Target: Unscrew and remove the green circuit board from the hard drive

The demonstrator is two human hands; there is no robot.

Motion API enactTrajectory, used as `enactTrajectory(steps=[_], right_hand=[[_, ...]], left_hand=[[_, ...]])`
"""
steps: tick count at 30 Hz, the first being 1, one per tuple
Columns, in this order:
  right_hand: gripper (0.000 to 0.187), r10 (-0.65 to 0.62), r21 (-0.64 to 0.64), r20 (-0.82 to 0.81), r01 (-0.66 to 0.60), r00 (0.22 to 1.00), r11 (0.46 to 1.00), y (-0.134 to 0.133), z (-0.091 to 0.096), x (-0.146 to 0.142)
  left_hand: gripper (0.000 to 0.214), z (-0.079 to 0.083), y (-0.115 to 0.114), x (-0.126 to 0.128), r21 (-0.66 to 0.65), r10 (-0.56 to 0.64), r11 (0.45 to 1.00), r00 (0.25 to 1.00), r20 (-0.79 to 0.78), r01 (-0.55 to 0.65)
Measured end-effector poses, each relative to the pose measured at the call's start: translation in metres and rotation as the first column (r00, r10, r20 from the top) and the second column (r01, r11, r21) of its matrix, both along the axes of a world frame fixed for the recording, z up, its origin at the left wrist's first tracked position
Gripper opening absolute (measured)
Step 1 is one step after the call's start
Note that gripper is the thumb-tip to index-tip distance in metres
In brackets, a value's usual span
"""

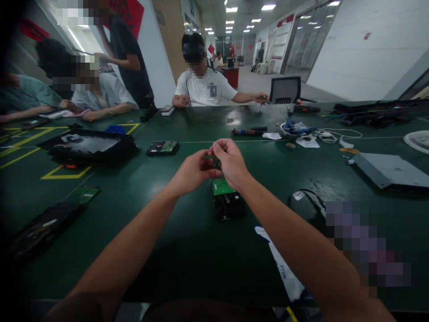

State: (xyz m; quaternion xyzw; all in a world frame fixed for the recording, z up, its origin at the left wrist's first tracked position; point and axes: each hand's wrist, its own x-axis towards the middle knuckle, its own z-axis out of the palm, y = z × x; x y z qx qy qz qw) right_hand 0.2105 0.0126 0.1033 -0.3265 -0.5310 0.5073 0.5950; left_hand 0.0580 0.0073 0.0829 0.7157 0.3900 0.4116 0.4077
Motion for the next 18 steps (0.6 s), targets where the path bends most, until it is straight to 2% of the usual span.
enactTrajectory(steps=[2,4,5,6,8,9,11,15,18], right_hand=[[0.012,-0.098,0.058,0.109,0.092,0.989,0.994,0.009,-0.004,0.009],[0.012,-0.180,0.088,0.298,0.160,0.938,0.983,0.017,-0.015,0.023],[0.011,-0.150,0.076,0.449,0.130,0.881,0.989,0.020,-0.023,0.030],[0.009,-0.063,0.027,0.604,0.058,0.794,0.998,0.022,-0.032,0.035],[0.003,0.122,-0.081,0.787,-0.094,0.604,0.992,0.023,-0.047,0.042],[0.003,0.152,-0.082,0.838,-0.154,0.523,0.985,0.022,-0.054,0.042],[0.005,0.140,-0.054,0.890,-0.204,0.433,0.977,0.020,-0.061,0.039],[0.008,0.124,-0.044,0.931,-0.231,0.344,0.972,0.020,-0.062,0.029],[0.008,0.126,-0.051,0.938,-0.231,0.323,0.972,0.023,-0.062,0.026]], left_hand=[[0.062,0.004,0.007,-0.018,0.034,0.035,0.999,0.992,-0.122,-0.031],[0.046,0.008,0.014,-0.036,0.082,0.089,0.994,0.970,-0.227,-0.072],[0.038,0.010,0.017,-0.044,0.098,0.120,0.990,0.961,-0.249,-0.099],[0.033,0.012,0.020,-0.051,0.112,0.157,0.985,0.958,-0.240,-0.134],[0.031,0.014,0.024,-0.061,0.126,0.199,0.976,0.958,-0.207,-0.175],[0.031,0.015,0.025,-0.064,0.129,0.210,0.974,0.960,-0.187,-0.188],[0.030,0.015,0.027,-0.066,0.133,0.217,0.971,0.964,-0.153,-0.197],[0.027,0.013,0.028,-0.066,0.135,0.202,0.973,0.972,-0.120,-0.186],[0.027,0.012,0.028,-0.065,0.144,0.201,0.972,0.974,-0.109,-0.185]])
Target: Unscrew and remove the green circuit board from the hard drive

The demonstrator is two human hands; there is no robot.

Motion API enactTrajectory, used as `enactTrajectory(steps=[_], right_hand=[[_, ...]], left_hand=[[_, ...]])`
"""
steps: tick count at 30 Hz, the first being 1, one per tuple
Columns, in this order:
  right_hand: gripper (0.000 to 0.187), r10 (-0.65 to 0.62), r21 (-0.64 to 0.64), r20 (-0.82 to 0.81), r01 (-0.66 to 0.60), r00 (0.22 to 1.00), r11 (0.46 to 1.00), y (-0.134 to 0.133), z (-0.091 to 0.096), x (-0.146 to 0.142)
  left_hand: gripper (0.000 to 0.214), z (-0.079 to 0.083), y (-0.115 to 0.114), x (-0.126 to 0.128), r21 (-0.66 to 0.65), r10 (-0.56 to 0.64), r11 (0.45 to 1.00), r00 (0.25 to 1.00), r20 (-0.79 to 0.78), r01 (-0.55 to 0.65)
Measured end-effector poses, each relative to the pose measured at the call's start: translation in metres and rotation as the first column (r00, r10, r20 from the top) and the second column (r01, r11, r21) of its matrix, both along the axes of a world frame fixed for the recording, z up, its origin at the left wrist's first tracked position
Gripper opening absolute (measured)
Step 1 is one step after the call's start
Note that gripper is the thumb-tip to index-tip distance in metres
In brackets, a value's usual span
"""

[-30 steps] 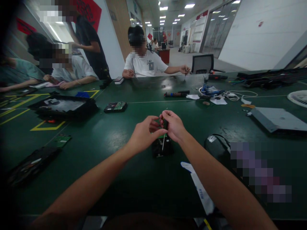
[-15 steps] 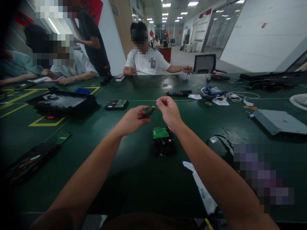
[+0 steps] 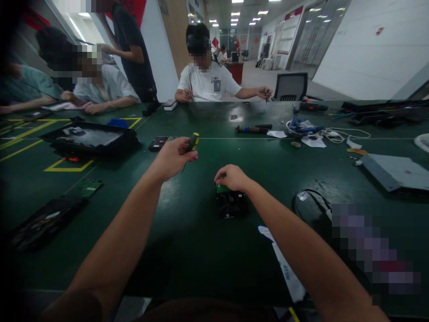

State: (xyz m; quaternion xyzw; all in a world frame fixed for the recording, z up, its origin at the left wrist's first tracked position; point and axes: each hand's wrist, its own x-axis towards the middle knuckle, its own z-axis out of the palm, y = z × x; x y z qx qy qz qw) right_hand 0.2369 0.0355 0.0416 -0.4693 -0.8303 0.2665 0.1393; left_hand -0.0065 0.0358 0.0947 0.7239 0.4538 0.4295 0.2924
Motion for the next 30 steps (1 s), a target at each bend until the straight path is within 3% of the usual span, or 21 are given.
enactTrajectory(steps=[11,15,19,25,30], right_hand=[[0.011,-0.050,-0.064,-0.033,0.047,0.998,0.997,0.007,-0.006,0.003],[0.014,-0.094,-0.055,-0.132,0.087,0.987,0.995,0.012,-0.008,0.011],[0.016,-0.117,-0.106,-0.150,0.101,0.982,0.989,0.014,-0.012,0.022],[0.017,-0.033,-0.075,-0.123,0.024,0.992,0.997,0.012,-0.011,0.023],[0.015,0.020,-0.026,-0.056,-0.022,0.998,0.999,0.011,-0.007,0.017]], left_hand=[[0.029,0.001,-0.002,0.001,-0.002,-0.013,1.000,0.999,-0.035,0.013],[0.019,0.003,-0.008,0.005,0.000,0.046,0.999,0.969,-0.241,-0.048],[0.014,-0.003,-0.012,0.018,-0.137,0.129,0.965,0.856,-0.501,-0.226],[0.018,-0.023,-0.010,0.038,-0.299,-0.075,0.946,0.811,-0.580,-0.126],[0.006,-0.036,-0.012,0.041,-0.605,-0.241,0.796,0.912,-0.331,-0.009]])
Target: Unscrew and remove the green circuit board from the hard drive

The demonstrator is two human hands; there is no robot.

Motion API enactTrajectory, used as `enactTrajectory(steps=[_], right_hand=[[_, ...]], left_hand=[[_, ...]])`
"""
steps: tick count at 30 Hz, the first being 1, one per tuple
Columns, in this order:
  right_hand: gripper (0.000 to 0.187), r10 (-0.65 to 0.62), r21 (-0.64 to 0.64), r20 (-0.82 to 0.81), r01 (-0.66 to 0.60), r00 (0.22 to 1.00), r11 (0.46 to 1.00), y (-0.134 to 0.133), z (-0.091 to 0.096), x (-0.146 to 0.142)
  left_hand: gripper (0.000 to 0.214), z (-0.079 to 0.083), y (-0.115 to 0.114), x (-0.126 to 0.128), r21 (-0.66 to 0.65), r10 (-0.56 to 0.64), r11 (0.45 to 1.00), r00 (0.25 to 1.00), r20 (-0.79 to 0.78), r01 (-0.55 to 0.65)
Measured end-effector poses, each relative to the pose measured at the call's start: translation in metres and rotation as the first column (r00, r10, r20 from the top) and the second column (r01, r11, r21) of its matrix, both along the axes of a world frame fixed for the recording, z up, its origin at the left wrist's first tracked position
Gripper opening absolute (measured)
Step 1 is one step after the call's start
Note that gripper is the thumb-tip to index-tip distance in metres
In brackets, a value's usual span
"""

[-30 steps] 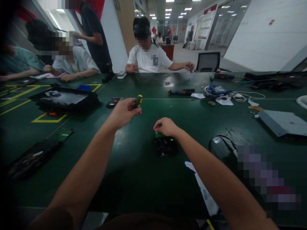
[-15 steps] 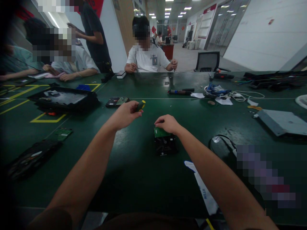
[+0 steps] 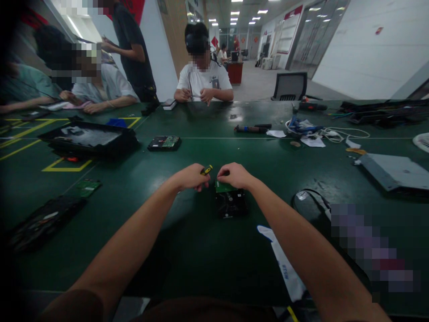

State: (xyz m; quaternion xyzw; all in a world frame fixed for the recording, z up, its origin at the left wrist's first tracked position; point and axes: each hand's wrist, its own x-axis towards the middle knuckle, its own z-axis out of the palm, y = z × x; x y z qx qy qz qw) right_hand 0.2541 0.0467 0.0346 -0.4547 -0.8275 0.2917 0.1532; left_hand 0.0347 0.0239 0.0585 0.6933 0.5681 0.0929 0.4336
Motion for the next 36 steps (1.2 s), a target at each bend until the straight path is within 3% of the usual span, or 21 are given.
enactTrajectory(steps=[4,10,16,20,23,30,36], right_hand=[[0.014,0.029,0.046,0.018,-0.030,0.999,0.998,0.001,0.000,-0.003],[0.014,0.071,0.071,0.050,-0.074,0.996,0.995,-0.001,0.003,-0.007],[0.014,0.046,0.067,0.017,-0.047,0.999,0.997,-0.002,0.004,-0.006],[0.022,-0.036,0.024,-0.002,0.036,0.999,0.999,-0.001,0.003,0.005],[0.022,-0.048,-0.027,0.040,0.049,0.998,0.998,-0.002,0.003,0.017],[0.027,-0.119,-0.096,-0.047,0.114,0.992,0.989,-0.012,-0.005,0.034],[0.027,-0.184,-0.129,-0.127,0.168,0.975,0.977,-0.016,-0.017,0.039]], left_hand=[[0.007,-0.005,0.000,0.001,-0.116,0.024,0.993,0.990,0.141,-0.008],[0.011,-0.005,0.001,0.000,-0.169,0.033,0.986,0.984,0.178,-0.002],[0.008,-0.001,-0.001,-0.001,-0.203,0.067,0.979,0.974,0.217,-0.022],[0.004,0.000,-0.004,0.000,-0.231,0.067,0.973,0.972,0.226,-0.014],[0.004,0.000,-0.005,0.002,-0.228,0.066,0.974,0.971,0.229,-0.013],[0.005,-0.004,-0.003,0.005,-0.117,0.006,0.993,0.984,0.178,0.015],[0.002,-0.006,-0.003,0.008,-0.125,-0.008,0.992,0.983,0.182,0.031]])
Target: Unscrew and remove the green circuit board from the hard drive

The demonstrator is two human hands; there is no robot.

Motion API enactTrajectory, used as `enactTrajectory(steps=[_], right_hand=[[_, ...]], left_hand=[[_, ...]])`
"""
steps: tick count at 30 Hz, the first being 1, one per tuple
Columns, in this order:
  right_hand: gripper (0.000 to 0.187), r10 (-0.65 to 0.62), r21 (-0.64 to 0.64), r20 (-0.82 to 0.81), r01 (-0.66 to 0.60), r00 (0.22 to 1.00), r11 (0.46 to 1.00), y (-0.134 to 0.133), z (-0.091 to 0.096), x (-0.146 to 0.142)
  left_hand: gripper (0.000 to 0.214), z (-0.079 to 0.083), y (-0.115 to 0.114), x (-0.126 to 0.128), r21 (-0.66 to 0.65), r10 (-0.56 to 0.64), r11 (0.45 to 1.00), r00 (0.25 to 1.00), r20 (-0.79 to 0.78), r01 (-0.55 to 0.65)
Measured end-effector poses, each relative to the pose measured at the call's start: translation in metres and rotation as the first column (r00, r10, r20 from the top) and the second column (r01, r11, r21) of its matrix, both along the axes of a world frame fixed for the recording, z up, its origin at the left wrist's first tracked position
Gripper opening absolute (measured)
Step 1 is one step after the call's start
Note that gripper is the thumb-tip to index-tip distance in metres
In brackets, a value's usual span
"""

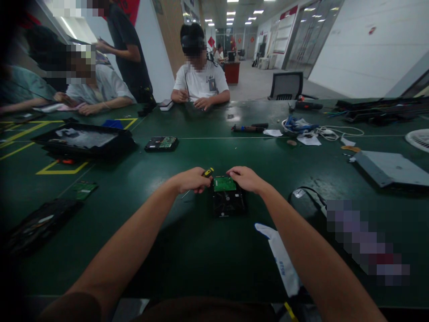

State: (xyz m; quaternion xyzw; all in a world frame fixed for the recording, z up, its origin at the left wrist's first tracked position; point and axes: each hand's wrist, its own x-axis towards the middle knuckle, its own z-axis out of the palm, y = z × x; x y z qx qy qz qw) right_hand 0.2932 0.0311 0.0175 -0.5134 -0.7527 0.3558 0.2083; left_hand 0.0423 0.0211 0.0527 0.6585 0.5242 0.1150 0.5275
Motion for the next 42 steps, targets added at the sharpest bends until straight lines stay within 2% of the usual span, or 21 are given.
enactTrajectory(steps=[5,13,17,20,27,31,34,37,39,42], right_hand=[[0.028,-0.026,0.016,-0.004,0.026,1.000,1.000,0.001,-0.008,0.003],[0.031,-0.071,0.137,0.013,0.068,0.997,0.988,0.005,-0.017,0.001],[0.032,-0.084,0.180,0.016,0.079,0.996,0.981,0.005,-0.017,-0.005],[0.033,-0.072,0.225,0.044,0.060,0.996,0.973,0.005,-0.016,-0.010],[0.033,-0.051,0.251,0.131,0.016,0.990,0.968,0.005,-0.014,-0.012],[0.036,-0.053,0.252,0.165,0.010,0.985,0.968,0.004,-0.013,-0.012],[0.037,-0.045,0.262,0.178,-0.003,0.983,0.965,0.004,-0.014,-0.013],[0.037,-0.044,0.268,0.184,-0.007,0.982,0.964,0.005,-0.015,-0.013],[0.037,-0.046,0.265,0.187,-0.005,0.981,0.964,0.006,-0.016,-0.013],[0.037,-0.050,0.281,0.194,-0.006,0.980,0.960,0.005,-0.016,-0.013]], left_hand=[[0.010,-0.007,0.003,0.000,-0.058,0.043,0.998,0.991,0.129,-0.035],[0.033,-0.021,0.015,-0.004,-0.210,0.130,0.976,0.941,0.312,-0.066],[0.043,-0.024,0.018,-0.008,-0.271,0.163,0.961,0.915,0.370,-0.061],[0.045,-0.025,0.020,-0.011,-0.279,0.182,0.957,0.917,0.356,-0.082],[0.035,-0.018,0.021,-0.017,-0.142,0.139,0.985,0.947,0.289,-0.101],[0.023,-0.011,0.022,-0.019,-0.041,0.217,0.975,0.895,0.389,-0.219],[0.022,-0.002,0.024,-0.020,0.027,0.264,0.941,0.785,0.561,-0.336],[0.019,0.011,0.027,-0.018,0.105,0.252,0.886,0.658,0.710,-0.452],[0.020,0.020,0.031,-0.013,0.176,0.229,0.838,0.627,0.745,-0.516],[0.023,0.030,0.039,-0.002,0.284,0.192,0.782,0.648,0.737,-0.554]])
